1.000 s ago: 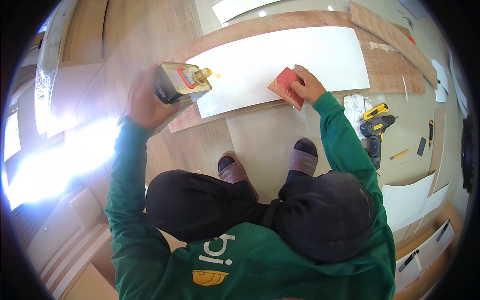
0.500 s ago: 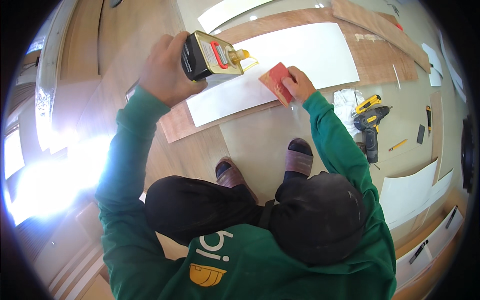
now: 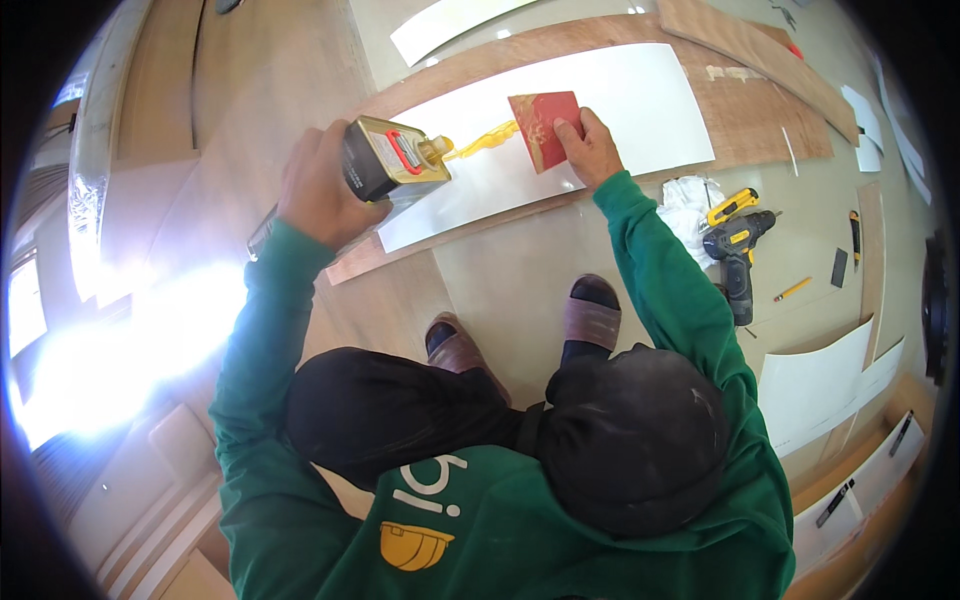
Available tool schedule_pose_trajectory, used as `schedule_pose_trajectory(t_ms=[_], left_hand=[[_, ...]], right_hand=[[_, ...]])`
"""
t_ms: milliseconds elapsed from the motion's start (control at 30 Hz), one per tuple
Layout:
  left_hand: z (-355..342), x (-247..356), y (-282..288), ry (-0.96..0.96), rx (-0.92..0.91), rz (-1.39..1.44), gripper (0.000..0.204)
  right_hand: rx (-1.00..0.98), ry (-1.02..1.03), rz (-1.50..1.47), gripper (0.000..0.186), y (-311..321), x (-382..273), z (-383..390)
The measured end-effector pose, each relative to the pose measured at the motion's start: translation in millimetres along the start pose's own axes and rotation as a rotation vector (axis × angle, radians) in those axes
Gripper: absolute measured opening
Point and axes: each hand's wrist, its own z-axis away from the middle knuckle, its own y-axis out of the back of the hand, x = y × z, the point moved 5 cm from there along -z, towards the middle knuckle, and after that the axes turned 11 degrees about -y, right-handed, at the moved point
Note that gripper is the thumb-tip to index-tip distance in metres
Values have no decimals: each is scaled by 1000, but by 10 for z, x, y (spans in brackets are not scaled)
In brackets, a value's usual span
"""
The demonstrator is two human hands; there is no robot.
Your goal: The person cuts a large sheet of flooring material using a utility knife and a straight edge. They then apply adhesive to the back of a cut piece and spread it evenly with a red card before placing it on the floor.
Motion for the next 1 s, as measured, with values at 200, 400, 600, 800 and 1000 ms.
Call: schedule_pose_trajectory(t_ms=[200, 400, 600, 800, 1000], left_hand=[[244, -218, 100, 71, 129, 195, 90], [396, -200, 96, 127, 191, 299, 86], [496, -212, 95, 111, 292, 403, 90], [945, -627, 51, 263, 501, 866, 85], [1046, -1418, 288, 440, 921, 1042, 64]], right_hand=[[28, 24, -41, 25, 124, -311, -37], [10, 339, 119, 25, -44, -1213, 597], [-20, 832, 403, 36, -493, -1313, 924], [-7, 965, 881, 36, -359, -1180, 720], [-148, 669, 736, 35, -174, -1344, 484]])
